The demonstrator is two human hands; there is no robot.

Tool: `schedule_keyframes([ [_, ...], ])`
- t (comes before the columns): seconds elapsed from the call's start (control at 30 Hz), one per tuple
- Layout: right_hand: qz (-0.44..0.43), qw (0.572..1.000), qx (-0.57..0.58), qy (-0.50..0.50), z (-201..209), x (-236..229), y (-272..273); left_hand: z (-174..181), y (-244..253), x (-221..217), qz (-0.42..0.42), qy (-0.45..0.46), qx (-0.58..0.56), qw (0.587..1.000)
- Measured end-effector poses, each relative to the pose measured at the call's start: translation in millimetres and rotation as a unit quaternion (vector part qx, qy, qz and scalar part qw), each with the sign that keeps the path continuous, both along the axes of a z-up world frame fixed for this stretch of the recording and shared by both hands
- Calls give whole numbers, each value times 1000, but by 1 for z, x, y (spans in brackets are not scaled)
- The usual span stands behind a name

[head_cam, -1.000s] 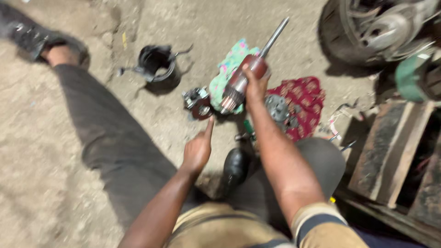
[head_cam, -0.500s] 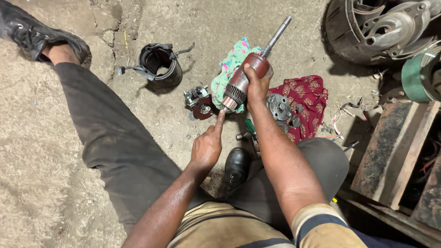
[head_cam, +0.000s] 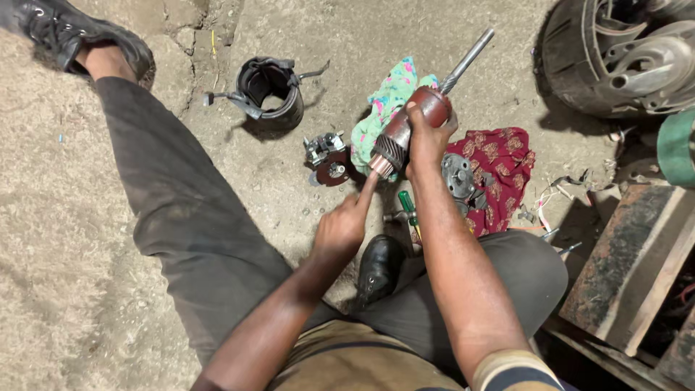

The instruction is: The person sits on the floor and uses a small brush to clean the copper windings of a cylindrical motor rotor. They rotate the rotor with one hand while scrubbing the windings with the other, then briefly inspect the cleaned surface.

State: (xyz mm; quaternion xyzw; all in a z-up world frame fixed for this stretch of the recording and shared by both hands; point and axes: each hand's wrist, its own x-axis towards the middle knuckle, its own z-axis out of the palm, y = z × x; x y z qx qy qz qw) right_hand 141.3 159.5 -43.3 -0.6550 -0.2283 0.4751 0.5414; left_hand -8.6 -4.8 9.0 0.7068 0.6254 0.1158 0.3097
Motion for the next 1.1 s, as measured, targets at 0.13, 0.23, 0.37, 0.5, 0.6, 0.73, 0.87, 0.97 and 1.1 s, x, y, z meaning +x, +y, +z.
schedule_keyframes([
  [0.13, -1, 1000, 18, -4, -2, -2, 3, -5, 2, 1, -20, 37, -3, 999],
  [0.23, 1, 1000, 25, 8, -5, -2, 1, -5, 1, 2, -12, 10, 13, 1000],
  [0.37, 14, 998, 54, -14, -5, 3, 12, 2, 8, 2, 5, -9, -12, 1000],
  [0.5, -3, 999, 44, -2, -16, 4, -1, -3, -1, 5, -11, 21, -2, 1000],
  [0.6, 7, 995, 80, 52, -10, 5, 0, -3, -1, 6, 9, -2, 0, 1000],
  [0.73, 14, 994, 88, 67, -14, 6, -3, -14, -8, 3, 5, 26, -17, 1000],
  [0.87, 16, 984, 109, 137, -9, 5, -7, -9, -14, 0, 1, 20, 27, 999],
  [0.97, 36, 985, 117, 122, -2, 6, 3, -5, 3, 2, -9, 51, 23, 998],
  [1.1, 38, 985, 124, 113, -13, 3, -11, -13, -6, 1, -32, 51, 56, 997],
])
